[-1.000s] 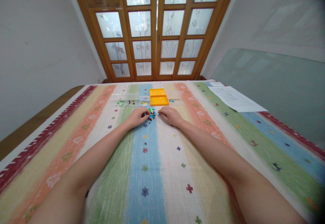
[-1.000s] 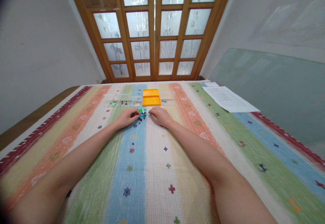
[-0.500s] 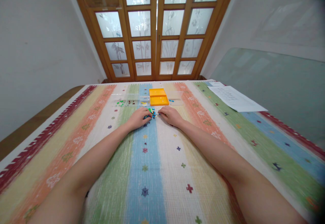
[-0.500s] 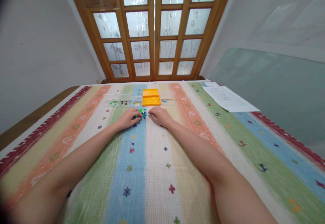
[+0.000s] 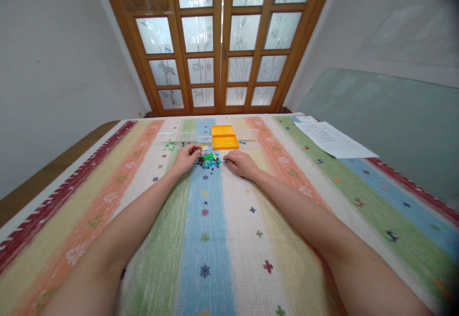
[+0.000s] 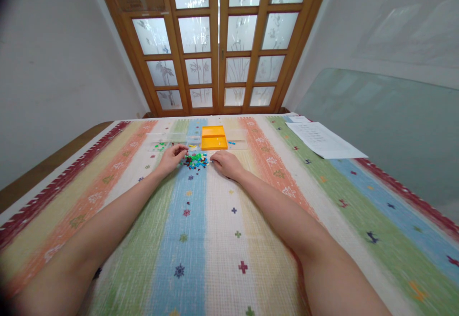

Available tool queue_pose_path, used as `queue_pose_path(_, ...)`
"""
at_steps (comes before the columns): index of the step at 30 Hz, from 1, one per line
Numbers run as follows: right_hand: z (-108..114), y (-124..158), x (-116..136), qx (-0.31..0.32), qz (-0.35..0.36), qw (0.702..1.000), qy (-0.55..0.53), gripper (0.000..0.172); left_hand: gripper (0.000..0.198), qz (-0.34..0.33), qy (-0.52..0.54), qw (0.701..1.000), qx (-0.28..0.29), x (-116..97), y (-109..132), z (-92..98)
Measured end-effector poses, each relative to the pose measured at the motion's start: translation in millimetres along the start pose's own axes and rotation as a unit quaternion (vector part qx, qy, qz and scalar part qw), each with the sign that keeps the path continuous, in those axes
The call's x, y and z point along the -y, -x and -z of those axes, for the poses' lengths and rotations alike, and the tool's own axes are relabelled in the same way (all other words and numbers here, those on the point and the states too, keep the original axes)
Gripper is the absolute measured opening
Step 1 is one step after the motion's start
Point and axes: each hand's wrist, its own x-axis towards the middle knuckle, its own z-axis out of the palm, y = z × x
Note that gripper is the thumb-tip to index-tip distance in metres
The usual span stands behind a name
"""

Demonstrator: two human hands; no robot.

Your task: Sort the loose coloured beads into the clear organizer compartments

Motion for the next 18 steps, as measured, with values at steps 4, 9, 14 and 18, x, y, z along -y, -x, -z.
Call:
queue_pose_path(4,-1.4,0.3,-1.3,0.000,0.002,1.000,-0.004,0.021,0.024,0.033,0.050,0.996,-0.063,10.0,-8.4,13.3)
queue_pose_path(9,-1.8,0.6,-1.4,-0.002,-0.002,1.000,-0.005,0.022,0.029,0.100,0.126,0.976,-0.149,25.7,-15.6,30.1)
queue_pose_path(14,-0.9,0.6,-0.8,0.000,-0.001,1.000,-0.002,0.021,0.033,0.141,0.170,0.958,-0.185,36.6,-19.1,40.8)
queue_pose_path(18,-0.4,0.3,-0.3,0.000,0.001,1.000,-0.003,0.021,0.031,0.146,0.172,0.955,-0.195,37.9,-20.2,41.4)
